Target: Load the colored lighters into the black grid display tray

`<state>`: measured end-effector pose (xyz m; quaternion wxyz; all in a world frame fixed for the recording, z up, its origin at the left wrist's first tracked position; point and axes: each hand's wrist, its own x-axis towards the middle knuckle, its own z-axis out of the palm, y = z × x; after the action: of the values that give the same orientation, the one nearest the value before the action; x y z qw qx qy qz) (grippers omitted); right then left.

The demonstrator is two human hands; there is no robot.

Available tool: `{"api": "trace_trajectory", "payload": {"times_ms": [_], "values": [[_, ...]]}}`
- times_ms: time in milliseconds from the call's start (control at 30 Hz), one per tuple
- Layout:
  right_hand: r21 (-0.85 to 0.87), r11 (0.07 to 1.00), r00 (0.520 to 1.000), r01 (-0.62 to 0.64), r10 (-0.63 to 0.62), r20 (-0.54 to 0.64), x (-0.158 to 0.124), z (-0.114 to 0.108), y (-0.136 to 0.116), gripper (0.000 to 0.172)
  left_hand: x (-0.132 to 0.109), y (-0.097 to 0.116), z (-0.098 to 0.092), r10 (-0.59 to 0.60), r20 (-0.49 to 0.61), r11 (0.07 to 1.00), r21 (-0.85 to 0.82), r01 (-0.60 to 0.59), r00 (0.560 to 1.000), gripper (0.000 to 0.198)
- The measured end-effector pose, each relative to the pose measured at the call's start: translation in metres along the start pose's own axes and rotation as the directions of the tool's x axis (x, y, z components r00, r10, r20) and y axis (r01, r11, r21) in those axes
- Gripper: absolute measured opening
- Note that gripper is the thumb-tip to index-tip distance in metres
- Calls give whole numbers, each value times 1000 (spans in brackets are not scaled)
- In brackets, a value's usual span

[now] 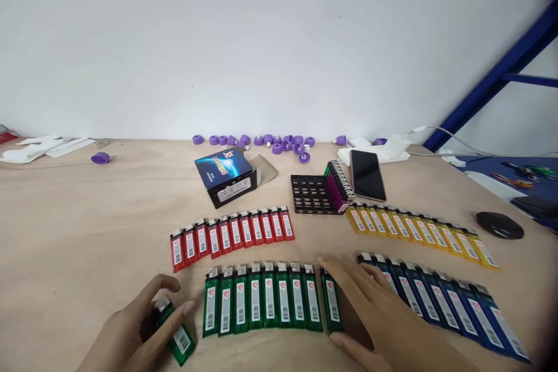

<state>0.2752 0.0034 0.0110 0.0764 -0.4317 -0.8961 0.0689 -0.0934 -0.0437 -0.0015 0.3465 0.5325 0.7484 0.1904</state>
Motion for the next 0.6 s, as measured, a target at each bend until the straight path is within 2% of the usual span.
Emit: {"api": "trace_trajectory", "payload": {"times_ms": [100, 267, 433, 600], "values": [[8, 1000, 999, 11, -11, -33, 0, 7, 2, 80, 10, 9, 2, 4, -3, 996, 85, -4, 1000, 49], [24, 998, 994, 51, -48, -99, -4, 23, 10, 86, 13, 23, 10, 10, -9, 994, 113, -8, 1000, 39], [8, 995, 991, 97, -96, -96, -3, 37, 17, 89, 12, 23, 15, 16, -59, 994, 113, -9, 998, 32], [39, 992, 988, 123, -119, -96, 1, 38, 17, 94, 14, 21, 16, 39, -35, 993, 115, -35, 999, 32]]}}
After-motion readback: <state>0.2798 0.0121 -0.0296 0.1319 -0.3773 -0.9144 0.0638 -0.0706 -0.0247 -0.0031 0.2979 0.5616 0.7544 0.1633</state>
